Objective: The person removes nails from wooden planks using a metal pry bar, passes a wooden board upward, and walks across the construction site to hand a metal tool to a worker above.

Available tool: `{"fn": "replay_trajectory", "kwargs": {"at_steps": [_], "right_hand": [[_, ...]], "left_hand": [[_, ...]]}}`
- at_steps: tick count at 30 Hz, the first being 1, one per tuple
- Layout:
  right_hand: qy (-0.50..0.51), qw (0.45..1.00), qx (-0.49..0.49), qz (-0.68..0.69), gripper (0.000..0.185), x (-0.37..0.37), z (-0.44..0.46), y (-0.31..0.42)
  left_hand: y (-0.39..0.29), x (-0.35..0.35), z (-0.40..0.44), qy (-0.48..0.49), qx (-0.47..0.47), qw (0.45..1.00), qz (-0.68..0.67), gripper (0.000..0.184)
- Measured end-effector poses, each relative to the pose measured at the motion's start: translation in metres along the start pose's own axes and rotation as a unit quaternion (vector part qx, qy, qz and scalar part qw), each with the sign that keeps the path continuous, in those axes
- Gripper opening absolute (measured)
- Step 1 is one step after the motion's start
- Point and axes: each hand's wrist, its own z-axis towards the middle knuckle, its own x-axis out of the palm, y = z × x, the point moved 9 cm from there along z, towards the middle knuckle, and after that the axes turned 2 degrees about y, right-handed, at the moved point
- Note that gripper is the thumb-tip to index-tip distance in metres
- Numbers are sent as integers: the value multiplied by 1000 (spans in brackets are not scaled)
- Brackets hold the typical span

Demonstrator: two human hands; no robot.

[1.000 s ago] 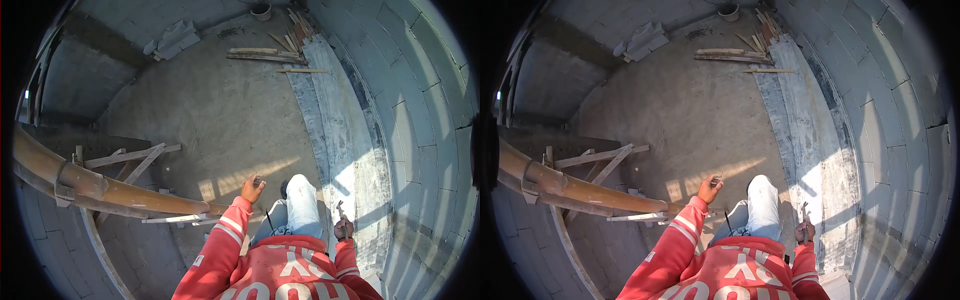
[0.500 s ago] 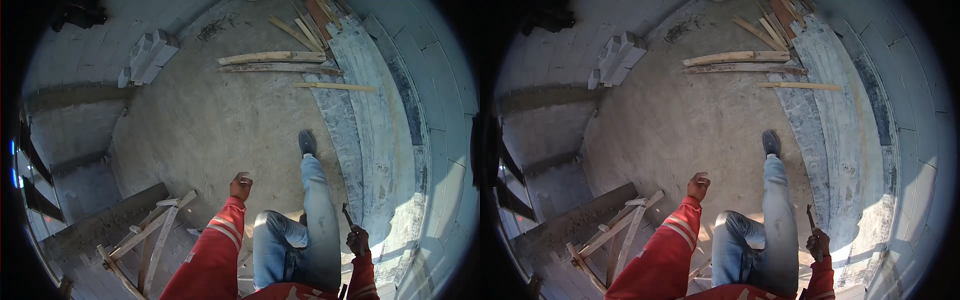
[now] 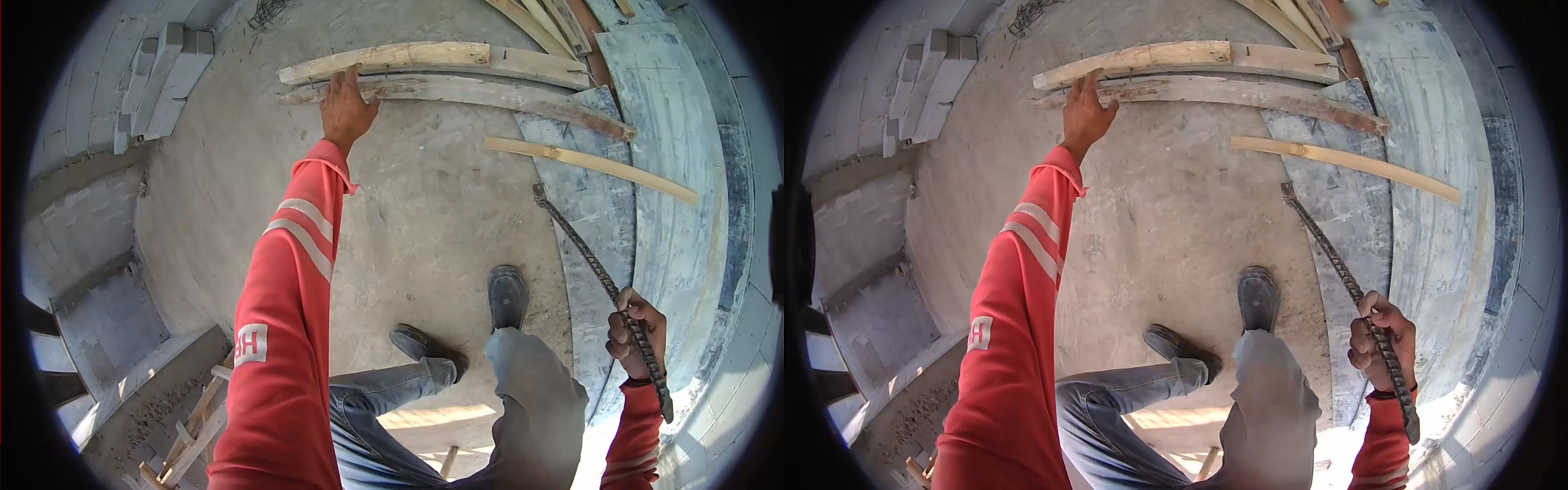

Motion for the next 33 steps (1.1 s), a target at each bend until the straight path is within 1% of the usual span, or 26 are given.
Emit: {"fn": "replay_trajectory", "kwargs": {"at_steps": [1, 3, 4, 6, 8, 9, 10, 11, 12, 13, 14, 16, 17, 18, 19, 20, 21, 22, 24, 25, 26, 28, 30, 31, 32, 33], "right_hand": [[-11, 999, -44, 5, 19, -8, 10, 5], [40, 991, -125, 12, 32, 9, 18, 28], [54, 982, -179, 15, 37, 12, 20, 40], [7, 956, -293, 3, 54, 10, 27, 63], [31, 930, -367, -2, 61, 15, 35, 77], [6, 922, -387, 15, 63, 14, 39, 79], [19, 918, -395, 7, 63, 18, 43, 79], [47, 899, -433, -47, 62, 22, 42, 82], [78, 875, -468, -102, 62, 25, 43, 85], [100, 857, -487, -140, 64, 33, 44, 86], [114, 854, -487, -146, 64, 40, 47, 81], [-12, 849, -527, -37, 69, 35, 40, 74], [-32, 850, -519, -87, 75, 41, 38, 71], [-18, 850, -518, -92, 75, 38, 36, 73], [33, 855, -489, -170, 76, 34, 39, 77], [86, 850, -457, -246, 77, 32, 42, 82], [138, 836, -428, -316, 72, 31, 42, 89], [152, 835, -424, -317, 72, 41, 51, 86], [44, 723, -602, -336, 62, 57, 46, 104], [125, 715, -579, -372, 58, 90, 51, 94], [112, 720, -618, -295, 58, 115, 56, 85], [134, 692, -649, -285, 58, 145, 81, 70], [261, 750, -569, -212, 61, 167, 121, 44], [181, 739, -614, -211, 62, 181, 127, 42], [172, 773, -572, -214, 59, 191, 147, 37], [154, 763, -562, -279, 60, 199, 161, 30]], "left_hand": [[2, 10, 17, -11, 5, 1000, -10, 74], [-4, 20, 52, 2, 92, 995, 34, 79], [-3, 22, 65, -13, 99, 995, 26, 79], [-4, 48, 78, 90, 121, 987, 59, 80], [-5, 44, 83, 81, 112, 987, 81, 76], [-1, 49, 87, 88, 144, 980, 106, 70], [3, 44, 88, 94, 173, 971, 133, 64], [13, 33, 88, 80, 164, 974, 135, 64], [11, 14, 79, 35, 190, 972, 135, 57], [12, -5, 68, -7, 217, 967, 137, 51], [25, -25, 57, -17, 205, 968, 141, 51], [43, -88, 24, -116, 216, 965, 93, 49], [56, -114, 5, -123, 205, 966, 99, 49], [69, -139, -17, -109, 191, 974, 47, 52], [83, -155, -42, -95, 176, 980, -7, 55], [95, -169, -70, -103, 163, 981, 0, 55], [117, -176, -96, -69, 91, 989, -95, 58], [137, -180, -123, -35, 19, 981, -190, 62], [170, -161, -177, -25, -64, 959, -273, 64], [191, -138, -201, -31, -106, 925, -363, 65], [211, -114, -225, -40, -146, 881, -448, 65], [220, -63, -275, -33, -281, 804, -524, 67], [222, -5, -309, -25, -343, 738, -580, 67], [218, 22, -320, -24, -353, 720, -597, 71], [218, 46, -330, -20, -361, 701, -614, 75], [226, 73, -340, -20, -362, 698, -617, 75]]}}
